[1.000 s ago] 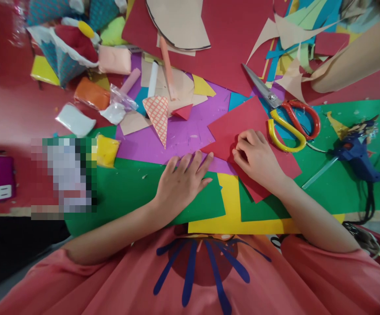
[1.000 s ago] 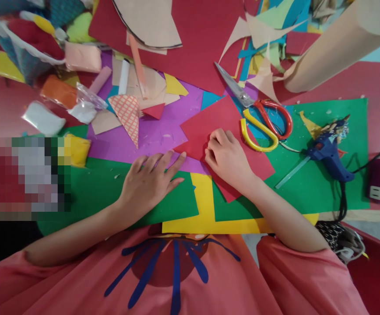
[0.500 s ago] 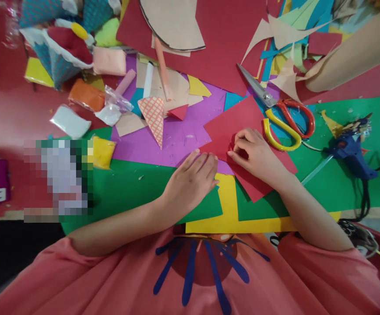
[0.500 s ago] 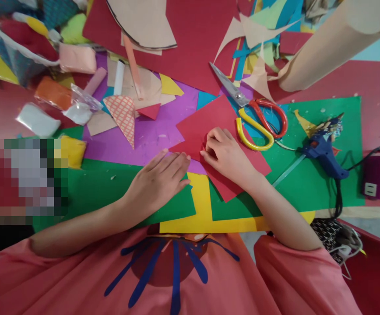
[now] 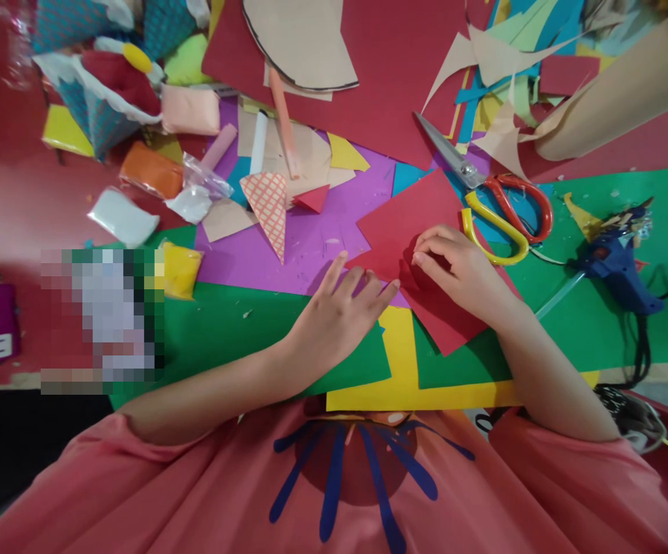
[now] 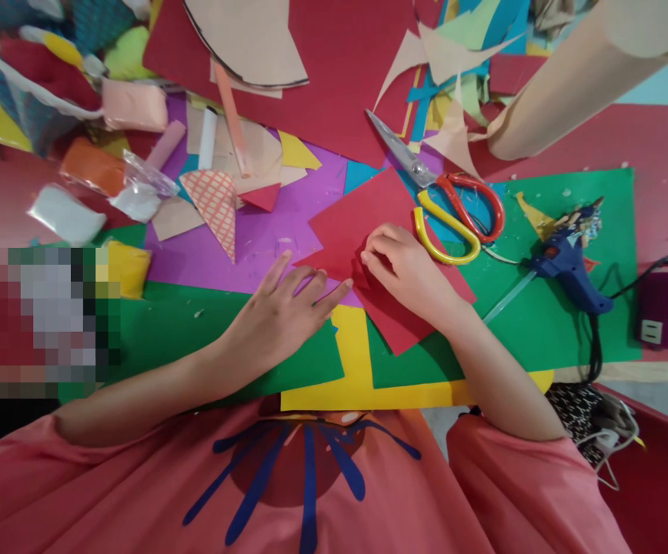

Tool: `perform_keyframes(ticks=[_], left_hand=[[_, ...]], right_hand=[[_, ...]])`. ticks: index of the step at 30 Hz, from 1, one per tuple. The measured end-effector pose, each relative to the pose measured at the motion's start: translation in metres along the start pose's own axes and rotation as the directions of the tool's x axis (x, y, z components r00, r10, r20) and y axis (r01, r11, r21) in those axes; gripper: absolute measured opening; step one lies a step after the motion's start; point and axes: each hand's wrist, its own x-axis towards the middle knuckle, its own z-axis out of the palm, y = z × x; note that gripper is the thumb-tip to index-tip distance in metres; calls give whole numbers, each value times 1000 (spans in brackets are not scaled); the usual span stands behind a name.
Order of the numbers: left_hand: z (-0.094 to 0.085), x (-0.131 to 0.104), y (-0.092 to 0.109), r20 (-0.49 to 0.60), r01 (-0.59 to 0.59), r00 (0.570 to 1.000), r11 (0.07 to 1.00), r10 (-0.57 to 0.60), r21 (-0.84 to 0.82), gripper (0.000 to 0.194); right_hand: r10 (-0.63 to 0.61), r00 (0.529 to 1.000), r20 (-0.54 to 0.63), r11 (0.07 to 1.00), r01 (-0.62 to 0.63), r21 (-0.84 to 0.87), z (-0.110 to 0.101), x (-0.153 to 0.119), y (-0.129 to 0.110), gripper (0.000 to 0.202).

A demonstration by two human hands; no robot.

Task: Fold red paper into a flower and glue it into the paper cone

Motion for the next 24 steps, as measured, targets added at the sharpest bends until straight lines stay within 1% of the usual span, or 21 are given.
perform_keyframes(ticks=[4, 8, 10, 12, 15, 19, 21, 24], left_hand=[[3, 3, 4, -3, -3, 1000, 997, 4, 75, 46], [-1, 7, 7, 56, -25, 998, 995, 19, 101, 51], [-4, 10, 8, 91, -40, 995, 993, 30, 109, 52], [-7, 11, 9, 128, -53, 991, 991, 37, 123, 54], [-9, 14, 12, 185, -60, 982, 989, 34, 136, 57], [-11, 17, 15, 240, -47, 970, 994, 21, 103, 58], [-14, 19, 15, 271, -48, 962, 996, 25, 77, 61], [-17, 21, 15, 301, -39, 953, 998, 25, 41, 63]], right_hand=[[25, 1000, -5, 999, -25, 23, -2, 0, 0, 19], [38, 999, -5, 997, -37, 70, -7, 0, 1, 18], [41, 998, -40, 997, -38, 64, -10, -1, 1, 17], [54, 993, -107, 999, -54, 4, -11, -1, 2, 15], [72, 977, -199, 981, -105, -162, -11, -2, 3, 13], [80, 969, -234, 912, -166, -374, -6, -4, 3, 10], [97, 962, -254, 887, -199, -418, -3, -5, 3, 10], [106, 950, -294, 881, -227, -416, 0, -7, 4, 12]])
